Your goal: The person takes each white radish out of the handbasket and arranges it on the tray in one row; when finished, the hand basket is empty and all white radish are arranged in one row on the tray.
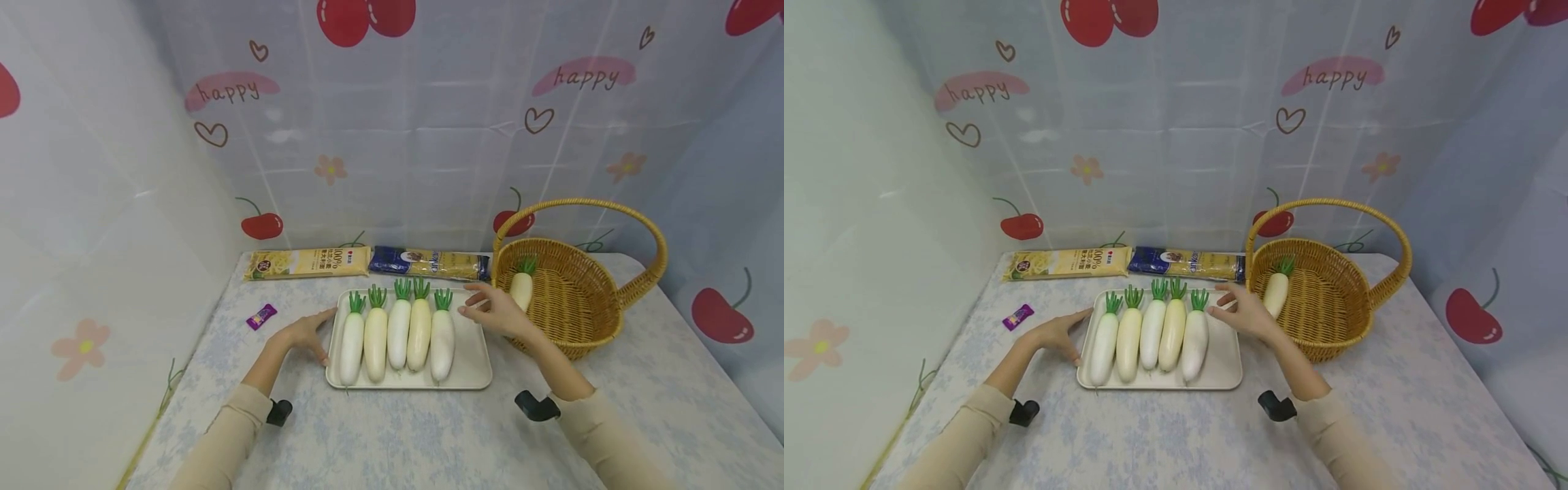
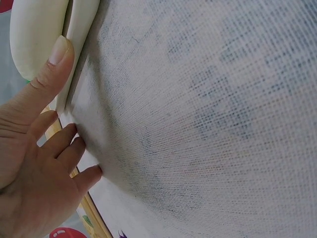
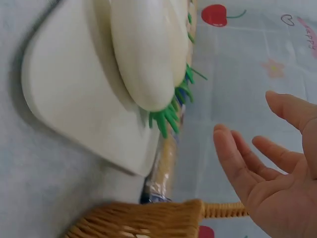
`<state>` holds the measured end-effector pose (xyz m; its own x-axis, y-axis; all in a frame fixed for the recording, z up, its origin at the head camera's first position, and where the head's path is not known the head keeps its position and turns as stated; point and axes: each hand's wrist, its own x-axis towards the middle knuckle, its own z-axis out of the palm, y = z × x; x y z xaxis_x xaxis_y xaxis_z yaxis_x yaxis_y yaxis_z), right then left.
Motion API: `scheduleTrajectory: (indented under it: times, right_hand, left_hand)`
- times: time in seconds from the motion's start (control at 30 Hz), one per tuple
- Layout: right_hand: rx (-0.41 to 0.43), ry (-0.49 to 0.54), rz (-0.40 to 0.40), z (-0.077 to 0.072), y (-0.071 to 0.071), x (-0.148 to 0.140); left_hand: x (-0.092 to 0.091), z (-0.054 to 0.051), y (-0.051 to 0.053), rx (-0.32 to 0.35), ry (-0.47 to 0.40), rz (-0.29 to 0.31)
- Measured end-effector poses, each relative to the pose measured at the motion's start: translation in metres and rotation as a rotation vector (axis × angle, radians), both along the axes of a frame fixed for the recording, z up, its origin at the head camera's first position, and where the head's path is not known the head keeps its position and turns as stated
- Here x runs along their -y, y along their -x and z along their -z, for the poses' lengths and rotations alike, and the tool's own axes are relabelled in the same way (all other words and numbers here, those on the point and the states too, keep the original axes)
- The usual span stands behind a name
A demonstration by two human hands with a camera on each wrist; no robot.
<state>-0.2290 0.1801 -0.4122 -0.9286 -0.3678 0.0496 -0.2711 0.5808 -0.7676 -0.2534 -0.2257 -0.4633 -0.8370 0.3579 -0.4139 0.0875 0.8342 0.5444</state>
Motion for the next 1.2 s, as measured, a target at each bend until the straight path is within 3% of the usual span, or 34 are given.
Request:
scheduleTrajectory:
  times: [0.17, 0.33, 0.57, 0.7, 0.9, 1.2]
  right_hand:
    - [-0.098, 0.009, 0.052, -0.026, 0.016, -0.032]
    - [-0.003, -0.065, 0.154, -0.043, 0.039, -0.067]
    - [0.082, -0.176, 0.155, -0.054, 0.067, -0.098]
    - [0.136, -0.218, 0.115, -0.053, 0.08, -0.106]
    - [0.134, -0.326, 0.078, -0.047, 0.09, -0.11]
    - [0.372, -0.299, 0.042, -0.029, 0.095, -0.111]
  left_hand:
    - [0.0, 0.0, 0.0, 0.0, -0.003, 0.007]
    - [0.0, 0.0, 0.0, -0.004, -0.008, 0.004]
    - [0.0, 0.001, 0.0, -0.006, 0.001, -0.003]
    - [0.0, 0.001, 0.001, -0.007, -0.002, -0.005]
    - [-0.001, 0.0, 0.0, -0.012, 0.005, -0.001]
    - [-0.001, 0.0, 0.0, -0.002, -0.002, -0.007]
